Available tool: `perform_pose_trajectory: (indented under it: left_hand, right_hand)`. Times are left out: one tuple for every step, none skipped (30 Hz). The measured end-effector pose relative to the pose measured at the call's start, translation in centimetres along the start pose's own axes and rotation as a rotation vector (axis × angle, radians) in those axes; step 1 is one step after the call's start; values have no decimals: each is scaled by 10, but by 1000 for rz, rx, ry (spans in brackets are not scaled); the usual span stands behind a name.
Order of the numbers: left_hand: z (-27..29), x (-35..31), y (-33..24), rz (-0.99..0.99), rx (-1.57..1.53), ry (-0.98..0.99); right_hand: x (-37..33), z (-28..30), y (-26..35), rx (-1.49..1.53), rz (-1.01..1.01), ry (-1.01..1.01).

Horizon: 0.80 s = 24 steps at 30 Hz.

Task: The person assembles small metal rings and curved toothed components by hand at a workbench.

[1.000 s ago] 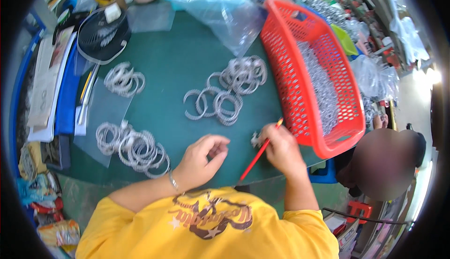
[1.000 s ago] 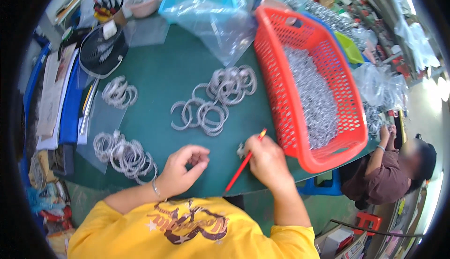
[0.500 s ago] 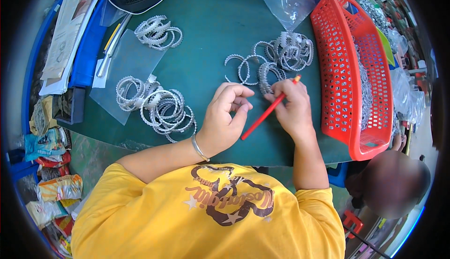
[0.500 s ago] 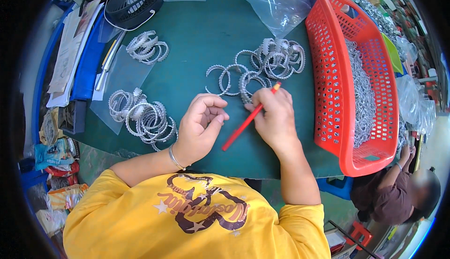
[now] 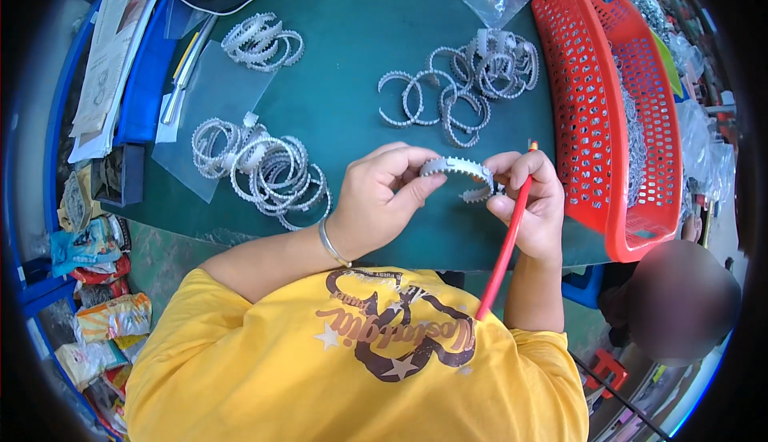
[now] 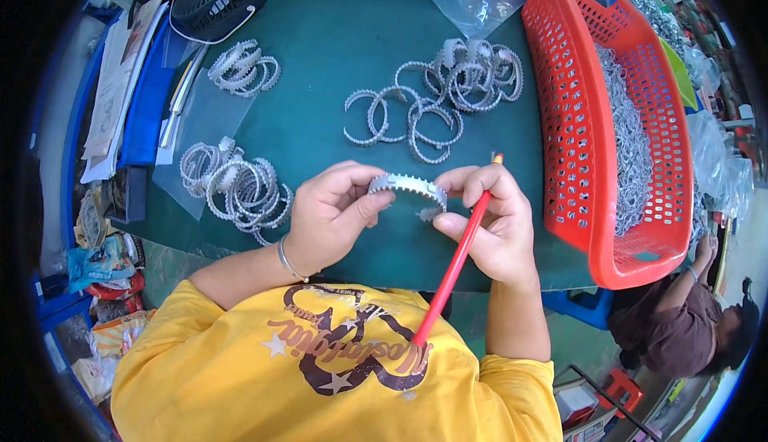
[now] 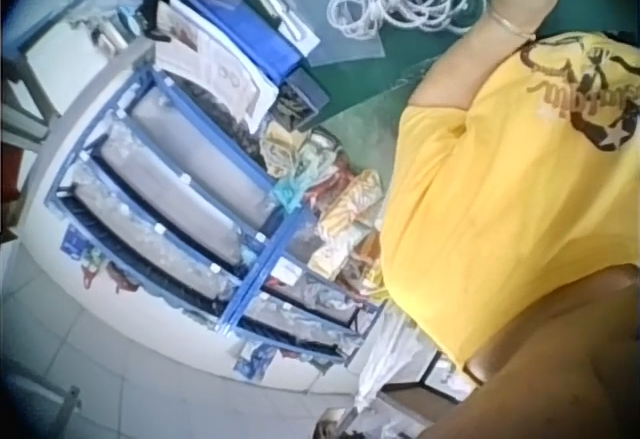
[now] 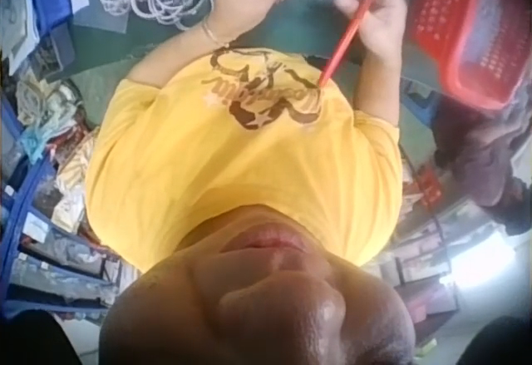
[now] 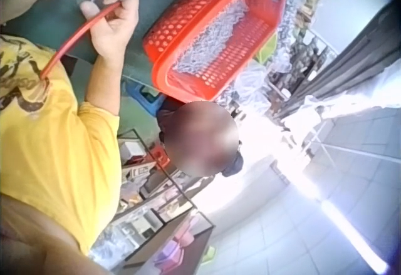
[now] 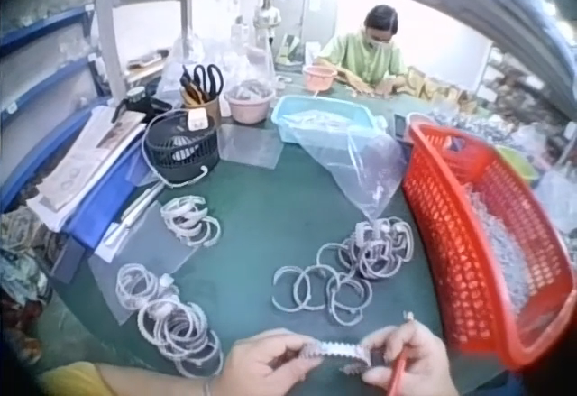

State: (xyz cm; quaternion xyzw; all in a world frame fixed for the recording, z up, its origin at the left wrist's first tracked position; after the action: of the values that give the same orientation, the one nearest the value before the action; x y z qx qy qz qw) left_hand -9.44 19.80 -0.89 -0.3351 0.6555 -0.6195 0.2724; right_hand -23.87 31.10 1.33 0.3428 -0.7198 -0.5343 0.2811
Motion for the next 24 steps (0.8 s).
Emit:
perform_pose_trajectory:
  left_hand:
    - [0,2,1,-38,32,5]
    - [0,3,1,-75,64,9]
    - [-1,1,1,-153,116,19]
    - [0,1,1,-151,120,21]
    - [0,1,-1,-220,163,40]
    - [0,0,-3,-290,206,59]
    - [2,-2,-3,-287,212,59]
    - [3,-5,-3,-295,210,66]
    - [4,-8,-3,-303,208,72]
    - [4,-11,-5,-301,216,67]
    - [5,-15,-5,-176,128,12]
    - [7,-19,-4,-53,40,-44]
    - [10,-21,-3,2,17,-42]
    - [14,-24,-3,0,25,-50]
    - [17,-26,-4,-1,45,-13]
    - [20,-30,-4,2,58,26]
    - [20,-32,-10,-55,90,82]
    - [23,-33,-14,-52,91,77]
    - [23,-34,-14,-9,63,90]
    - [24,-36,-12,34,35,105]
    - [25,-37,-7,152,-29,91]
    - [25,-35,-8,153,-32,89]
    - [26,-33,-6,344,-101,58]
    - [27,-32,-2,535,-170,27]
  right_hand:
    - [-3,6,-3,-89,62,-28]
    - [-7,9,-4,-178,124,-56]
    - [-13,8,-5,-185,106,-90]
    - [-15,9,-7,-181,104,-92]
    - [-18,10,-8,-215,147,-90]
    - [-21,11,-9,-248,190,-88]
    - [-23,10,-11,-247,209,-86]
    - [-25,11,-12,-240,206,-85]
    - [-26,11,-12,-277,279,-65]
    - [-27,10,-12,-312,353,-43]
    - [-29,8,-13,-304,351,-37]
    - [-31,7,-14,-250,302,-64]
    - [-33,7,-16,-197,254,-91]
    - [-34,5,-17,-188,253,-84]
    - [-35,5,-21,-158,183,-103]
    - [-36,5,-24,-136,109,-124]
    - [-38,4,-28,-111,41,-110]
    - [-40,1,-30,-110,37,-105]
    - [-42,-2,-33,-83,-4,-105]
    - [-44,-3,-35,-57,-45,-106]
    - [-45,-3,-35,-70,-81,-105]
    - [-46,-3,-35,-72,-84,-104]
    - [-46,-4,-36,-22,-123,-130]
    - [-47,-4,-37,28,-161,-157]
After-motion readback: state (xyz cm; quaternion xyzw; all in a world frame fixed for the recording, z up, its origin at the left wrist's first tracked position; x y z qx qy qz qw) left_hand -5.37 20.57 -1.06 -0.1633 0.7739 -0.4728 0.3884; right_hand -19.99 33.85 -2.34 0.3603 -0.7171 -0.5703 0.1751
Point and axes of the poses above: each hand's wrist, its own x-axis towards the middle knuckle, its own z-axis out of the back of the hand, y = z × x, the point moved 3 cm from there along x, towards the middle knuckle, and after that the axes turned 14 degrees about -y, right-handed, at the moved point
